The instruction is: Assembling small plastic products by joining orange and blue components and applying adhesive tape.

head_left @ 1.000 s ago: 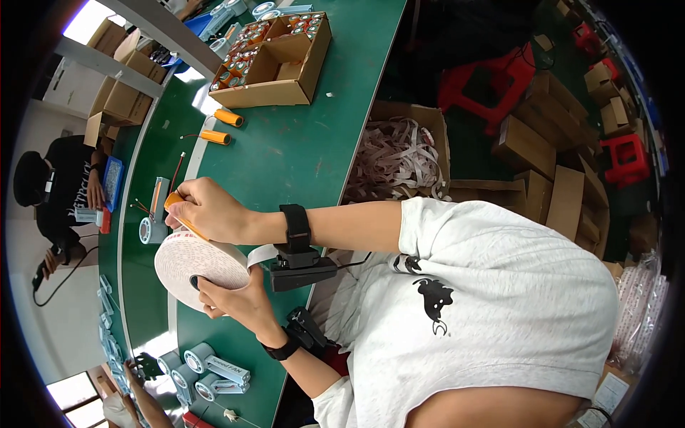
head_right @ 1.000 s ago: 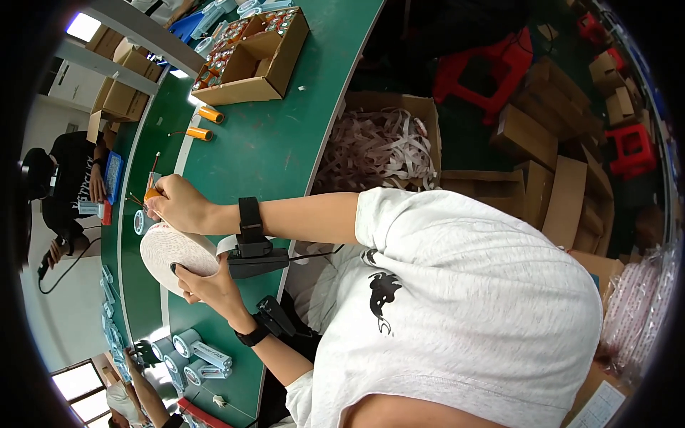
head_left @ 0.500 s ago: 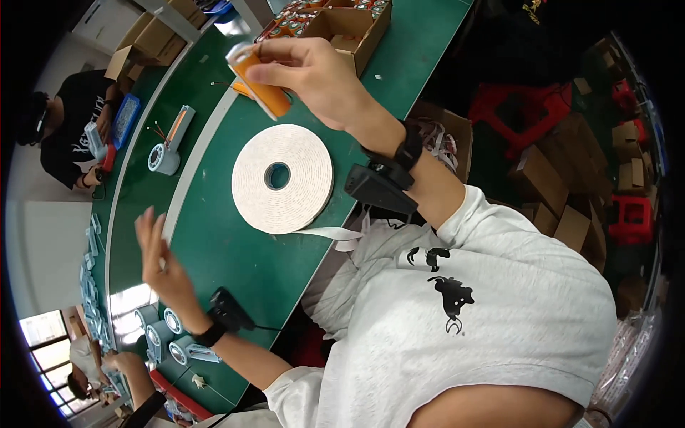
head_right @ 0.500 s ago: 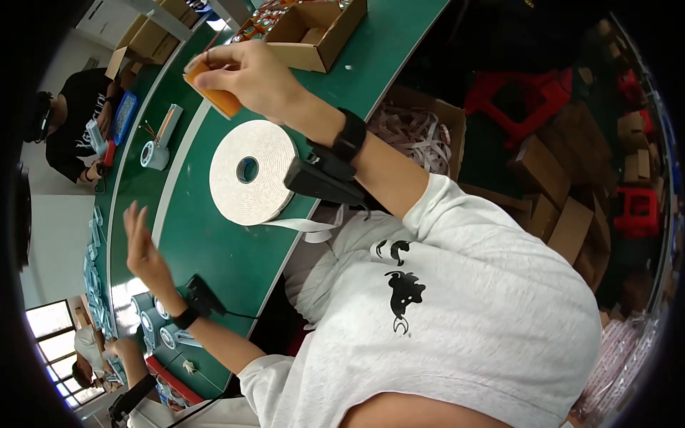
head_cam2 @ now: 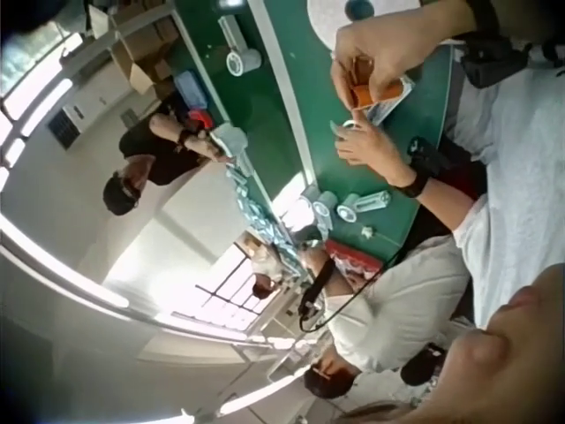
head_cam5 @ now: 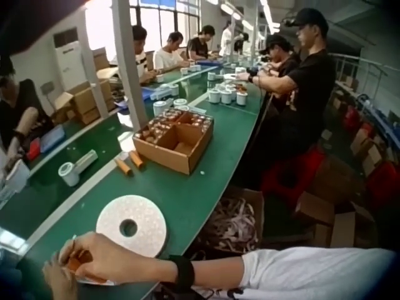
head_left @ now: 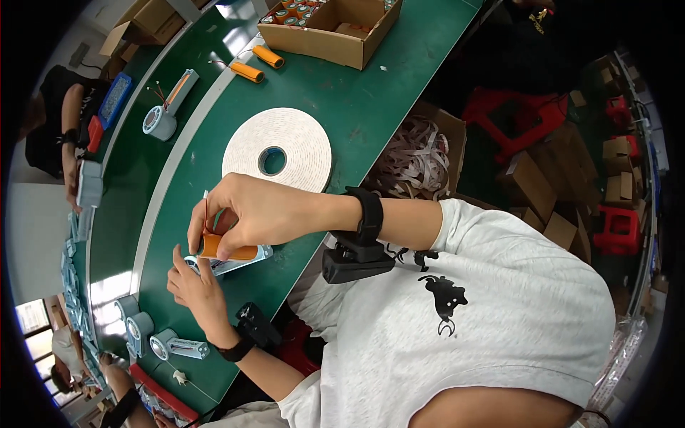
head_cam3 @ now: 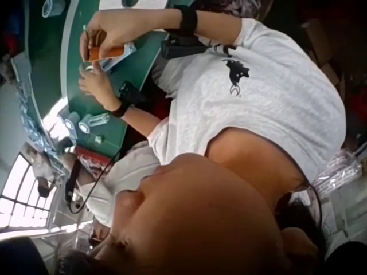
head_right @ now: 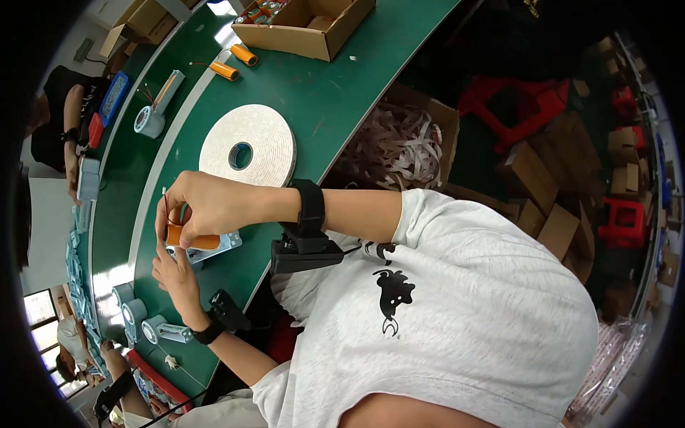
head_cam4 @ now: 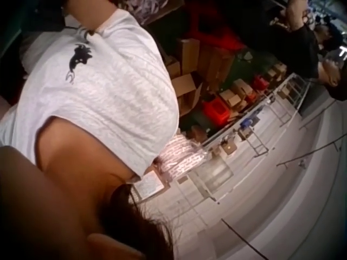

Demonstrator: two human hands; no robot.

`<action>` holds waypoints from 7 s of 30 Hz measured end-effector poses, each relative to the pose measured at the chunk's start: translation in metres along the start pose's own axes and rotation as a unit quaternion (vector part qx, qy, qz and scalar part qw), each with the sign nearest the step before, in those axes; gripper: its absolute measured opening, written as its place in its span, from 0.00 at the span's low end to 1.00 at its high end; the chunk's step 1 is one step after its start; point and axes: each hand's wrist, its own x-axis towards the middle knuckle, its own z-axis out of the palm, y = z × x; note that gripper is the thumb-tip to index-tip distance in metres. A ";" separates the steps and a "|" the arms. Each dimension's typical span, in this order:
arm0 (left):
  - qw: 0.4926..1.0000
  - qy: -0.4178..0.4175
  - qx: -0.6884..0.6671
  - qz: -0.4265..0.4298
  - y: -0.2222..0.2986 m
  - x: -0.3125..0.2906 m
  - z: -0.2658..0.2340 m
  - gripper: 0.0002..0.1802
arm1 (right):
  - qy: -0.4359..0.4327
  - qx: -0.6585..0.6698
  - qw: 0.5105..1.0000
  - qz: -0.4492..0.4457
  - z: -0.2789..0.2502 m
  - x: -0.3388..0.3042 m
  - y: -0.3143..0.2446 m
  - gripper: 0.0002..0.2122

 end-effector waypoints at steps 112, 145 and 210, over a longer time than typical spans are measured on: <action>0.990 -0.022 -0.113 0.078 0.007 0.263 0.093 0.38 | 0.064 -0.671 0.734 0.084 -0.178 0.113 0.081 0.13; 0.869 0.026 -0.493 0.043 0.018 0.046 -0.002 0.45 | 0.033 -0.342 0.919 0.192 -0.078 -0.105 -0.003 0.11; 0.988 -0.104 -0.056 0.096 0.132 -0.029 0.005 0.44 | 0.573 0.187 0.784 -0.149 -0.101 0.067 0.039 0.07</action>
